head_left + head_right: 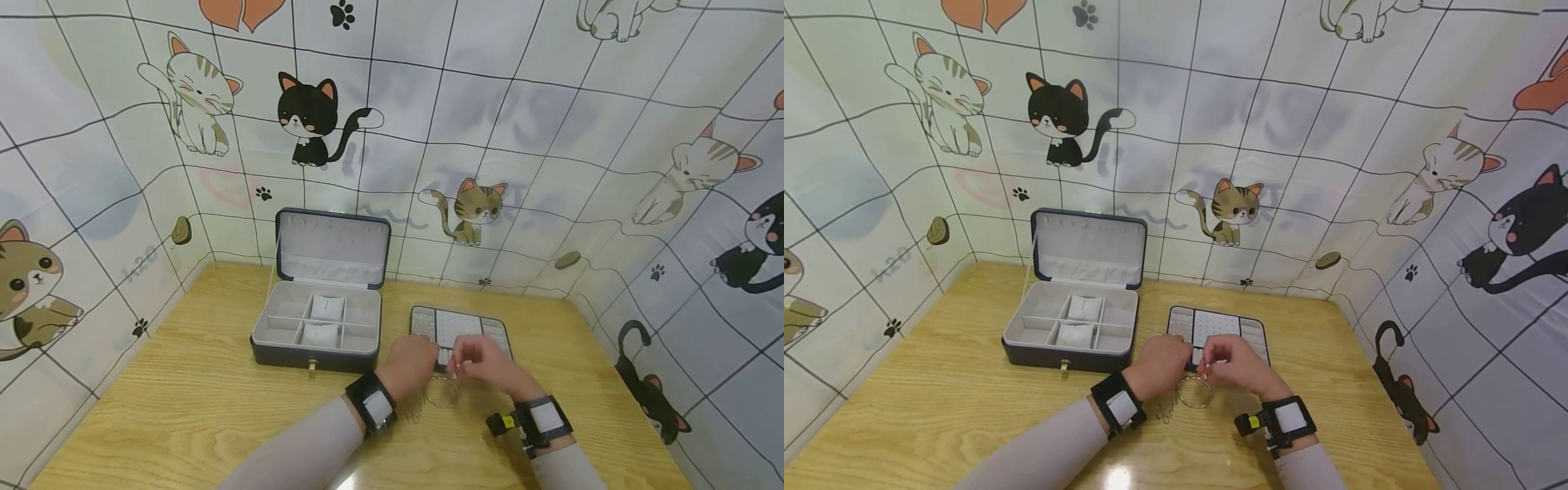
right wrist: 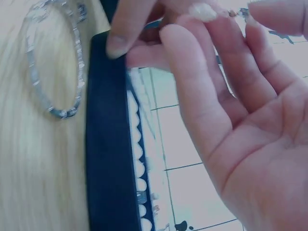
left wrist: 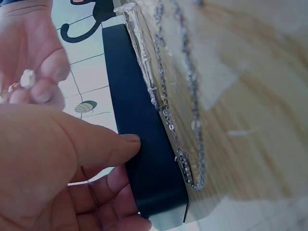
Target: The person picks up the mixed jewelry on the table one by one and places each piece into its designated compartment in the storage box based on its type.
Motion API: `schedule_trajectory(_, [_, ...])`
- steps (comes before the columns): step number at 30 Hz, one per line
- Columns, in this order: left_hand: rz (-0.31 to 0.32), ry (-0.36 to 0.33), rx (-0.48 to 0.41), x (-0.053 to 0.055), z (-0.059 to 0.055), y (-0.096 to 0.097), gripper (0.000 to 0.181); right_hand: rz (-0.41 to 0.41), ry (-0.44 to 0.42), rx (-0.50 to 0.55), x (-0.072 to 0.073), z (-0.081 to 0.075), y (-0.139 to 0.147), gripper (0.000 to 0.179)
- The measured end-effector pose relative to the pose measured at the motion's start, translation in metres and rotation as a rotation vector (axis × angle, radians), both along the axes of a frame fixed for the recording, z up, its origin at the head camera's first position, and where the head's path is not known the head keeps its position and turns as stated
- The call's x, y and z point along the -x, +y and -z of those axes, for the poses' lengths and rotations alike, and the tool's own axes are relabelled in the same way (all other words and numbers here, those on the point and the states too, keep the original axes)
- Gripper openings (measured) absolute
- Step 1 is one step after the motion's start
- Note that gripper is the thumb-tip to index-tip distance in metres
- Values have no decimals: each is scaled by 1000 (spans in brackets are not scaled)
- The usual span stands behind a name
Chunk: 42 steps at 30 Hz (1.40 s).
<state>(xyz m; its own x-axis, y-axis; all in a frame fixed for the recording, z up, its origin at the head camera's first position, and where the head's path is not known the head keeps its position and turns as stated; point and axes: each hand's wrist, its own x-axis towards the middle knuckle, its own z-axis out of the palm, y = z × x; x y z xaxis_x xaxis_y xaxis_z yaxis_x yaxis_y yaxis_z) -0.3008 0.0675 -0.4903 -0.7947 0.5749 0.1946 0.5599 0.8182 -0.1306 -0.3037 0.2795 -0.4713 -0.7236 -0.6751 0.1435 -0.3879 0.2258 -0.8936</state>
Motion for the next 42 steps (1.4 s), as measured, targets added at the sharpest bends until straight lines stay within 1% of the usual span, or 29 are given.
schedule_trajectory(4, [-3, 17, 2, 0, 0, 0, 10, 78, -49, 77, -2, -7, 1, 10])
schedule_trajectory(6, [-5, 23, 4, 0, 1, 1, 10, 101, -65, 116, -2, -8, 1, 9])
schedule_trajectory(12, [-3, 26, 15, 0, 3, 1, 8, 125, -28, 180, 0, -8, 4, 5])
schedule_trajectory(18, [-5, 25, 5, 1, 5, 1, 8, 170, -26, 194, 1, -6, 6, 5])
schedule_trajectory(20, [-4, 22, 4, 1, 5, 1, 8, 198, -33, 189, 2, -6, 7, 6])
schedule_trajectory(23, [-2, 25, 6, 1, 3, 0, 8, 262, -44, 160, 3, -6, 9, 2])
schedule_trajectory(27, [2, 28, 7, 0, 3, 0, 9, 360, -46, 96, 5, -7, 13, 7])
schedule_trajectory(30, [3, 29, 16, 0, 3, 0, 10, 410, -46, 71, 6, -8, 18, 7])
schedule_trajectory(32, [2, 28, 25, 0, 3, 0, 10, 429, -46, 62, 7, -8, 21, 7])
schedule_trajectory(35, [-2, 14, 31, 1, 4, 0, 11, 489, -53, 33, 7, -9, 24, 8])
schedule_trajectory(38, [-5, 3, 28, 2, 5, 1, 11, 531, -64, 7, 7, -10, 26, 7])
schedule_trajectory(42, [-7, 1, 30, 1, 4, 1, 11, 580, -75, -15, 6, -13, 27, 12])
